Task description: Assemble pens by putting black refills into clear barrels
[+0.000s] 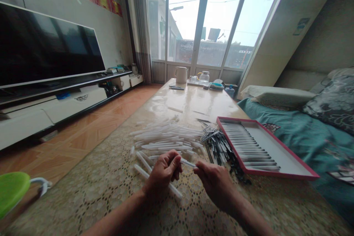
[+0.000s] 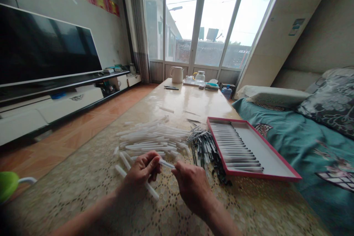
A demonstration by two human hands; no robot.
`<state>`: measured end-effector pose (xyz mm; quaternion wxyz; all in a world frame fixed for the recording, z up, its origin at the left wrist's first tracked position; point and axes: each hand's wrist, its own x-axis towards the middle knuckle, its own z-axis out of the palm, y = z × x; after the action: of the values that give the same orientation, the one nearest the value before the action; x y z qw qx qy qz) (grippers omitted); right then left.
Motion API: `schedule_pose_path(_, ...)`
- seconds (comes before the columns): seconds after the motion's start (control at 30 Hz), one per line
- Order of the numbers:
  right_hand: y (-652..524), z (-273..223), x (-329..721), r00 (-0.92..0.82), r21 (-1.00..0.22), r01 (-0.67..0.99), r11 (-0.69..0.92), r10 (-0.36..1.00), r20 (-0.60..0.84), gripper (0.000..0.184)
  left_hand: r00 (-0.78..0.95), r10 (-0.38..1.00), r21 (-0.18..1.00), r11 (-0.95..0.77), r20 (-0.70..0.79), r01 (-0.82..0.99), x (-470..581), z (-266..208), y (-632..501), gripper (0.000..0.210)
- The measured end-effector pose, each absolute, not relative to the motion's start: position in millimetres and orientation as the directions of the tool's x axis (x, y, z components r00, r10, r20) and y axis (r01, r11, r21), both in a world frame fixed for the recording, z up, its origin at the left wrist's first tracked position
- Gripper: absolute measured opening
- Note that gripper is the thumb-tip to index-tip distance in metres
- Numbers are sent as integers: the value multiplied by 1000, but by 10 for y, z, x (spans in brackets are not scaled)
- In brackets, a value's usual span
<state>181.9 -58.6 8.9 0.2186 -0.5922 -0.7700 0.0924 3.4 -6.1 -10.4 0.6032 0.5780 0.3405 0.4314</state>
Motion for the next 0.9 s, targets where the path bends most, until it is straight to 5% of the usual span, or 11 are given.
schedule_pose_path(0.13,-572,93,1883,-224,-712,668,216,971,84,34,426,898,991,-61,108,-123,32,-108,-99,29)
schedule_pose_path(0.27,-543,87,1925,-299,-861,487,145,954,-8,40,443,887,989,-89,132,-116,45,-124,-109,28)
schedule_pose_path(0.6,-481,207,2128,-125,-649,717,254,963,238,31,340,934,994,-109,108,-14,83,-41,-58,48)
schedule_pose_path(0.77,-541,547,2474,68,-694,705,147,960,272,26,275,943,980,-198,190,0,56,-74,-66,34)
schedule_pose_path(0.9,-617,670,2973,145,-528,849,-4,964,225,18,238,951,980,-198,197,-18,72,-40,-78,30)
